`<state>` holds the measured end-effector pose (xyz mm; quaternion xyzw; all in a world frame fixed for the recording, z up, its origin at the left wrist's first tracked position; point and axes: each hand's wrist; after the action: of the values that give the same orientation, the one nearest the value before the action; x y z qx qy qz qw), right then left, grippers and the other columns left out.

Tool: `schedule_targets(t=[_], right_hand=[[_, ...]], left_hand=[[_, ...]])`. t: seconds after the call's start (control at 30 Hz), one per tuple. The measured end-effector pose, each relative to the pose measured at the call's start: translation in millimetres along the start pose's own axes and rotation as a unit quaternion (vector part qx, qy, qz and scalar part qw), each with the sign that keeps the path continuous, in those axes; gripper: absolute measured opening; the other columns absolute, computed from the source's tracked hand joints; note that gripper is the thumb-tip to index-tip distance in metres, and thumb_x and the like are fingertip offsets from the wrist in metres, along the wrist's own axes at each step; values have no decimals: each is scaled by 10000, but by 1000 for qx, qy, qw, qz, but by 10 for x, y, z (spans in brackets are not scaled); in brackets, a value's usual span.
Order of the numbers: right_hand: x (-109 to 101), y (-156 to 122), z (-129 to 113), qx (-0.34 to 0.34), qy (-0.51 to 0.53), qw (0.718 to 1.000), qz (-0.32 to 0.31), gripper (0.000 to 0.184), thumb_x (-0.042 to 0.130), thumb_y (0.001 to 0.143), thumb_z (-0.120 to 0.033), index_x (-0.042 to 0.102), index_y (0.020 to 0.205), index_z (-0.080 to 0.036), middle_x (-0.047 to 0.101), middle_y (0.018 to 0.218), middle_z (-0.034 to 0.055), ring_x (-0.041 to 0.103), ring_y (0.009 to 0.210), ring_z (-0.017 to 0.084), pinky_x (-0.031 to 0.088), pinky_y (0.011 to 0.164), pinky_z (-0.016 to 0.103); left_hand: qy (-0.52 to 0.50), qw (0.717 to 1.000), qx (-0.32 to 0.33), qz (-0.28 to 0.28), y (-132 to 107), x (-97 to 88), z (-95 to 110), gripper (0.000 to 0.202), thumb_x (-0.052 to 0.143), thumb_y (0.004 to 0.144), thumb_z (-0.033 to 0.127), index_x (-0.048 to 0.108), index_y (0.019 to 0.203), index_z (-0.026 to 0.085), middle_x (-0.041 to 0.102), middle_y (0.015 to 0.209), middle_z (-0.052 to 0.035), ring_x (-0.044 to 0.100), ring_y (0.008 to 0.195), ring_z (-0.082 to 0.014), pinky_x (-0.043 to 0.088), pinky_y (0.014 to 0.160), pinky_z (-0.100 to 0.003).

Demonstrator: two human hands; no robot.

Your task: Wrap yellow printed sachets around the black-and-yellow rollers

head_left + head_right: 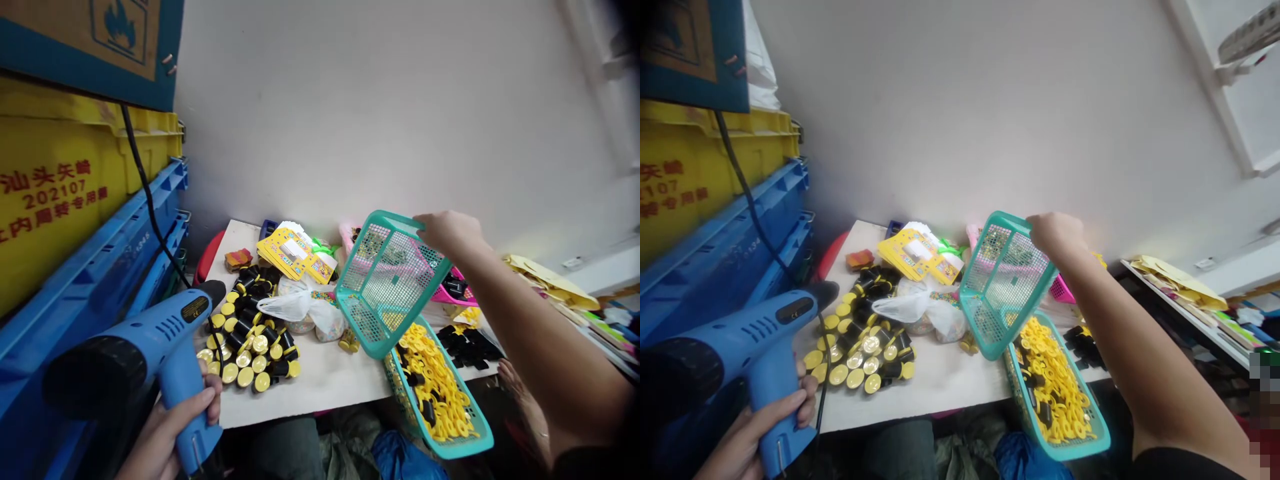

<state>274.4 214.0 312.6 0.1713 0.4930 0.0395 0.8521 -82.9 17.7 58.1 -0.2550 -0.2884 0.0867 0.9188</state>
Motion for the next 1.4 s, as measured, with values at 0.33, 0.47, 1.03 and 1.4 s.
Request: schedule_targets(t=[0.33,0.47,1.03,1.4], right_hand=[[-505,-273,-938,-134,-19,988,71,156,562,767,-101,694,775,-184,610,587,95,634,635,258,434,612,378],[-618,-604,-1157,-166,-74,982,44,275,464,821,-33,662,975,-147,668,796,141,645,670,231,390,571,296],[-387,-1282,-808,-239,-98,965,50,548,362,856,-43,420,1363,-242,683,987,115,596,558,173,265,496,275],[84,-1323,1258,185,238,946,115,141,660,704,-415,642,737,-279,589,637,107,610,813,350,405,747,540]], left_hand=[[-22,999,6,-31,-46,-50,-47,313,810,559,251,622,808,237,634,669,46,544,572,-139,489,554,-224],[0,1000,-6,-21,-21,-109,-97,439,821,526,290,585,884,195,634,655,34,542,568,-140,477,570,-238],[-6,998,56,-30,-210,-81,-183,405,762,577,275,540,900,173,604,657,20,486,526,-108,421,543,-230],[20,996,80,-37,-320,-13,-248,432,763,565,305,515,900,192,550,599,46,467,481,-91,393,482,-214]])
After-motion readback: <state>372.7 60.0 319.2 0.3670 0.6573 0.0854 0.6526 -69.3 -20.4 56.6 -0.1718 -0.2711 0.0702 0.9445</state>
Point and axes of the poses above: each hand's wrist, its own y-axis towards the middle knuckle, its own x-axis out of the palm, z = x × y
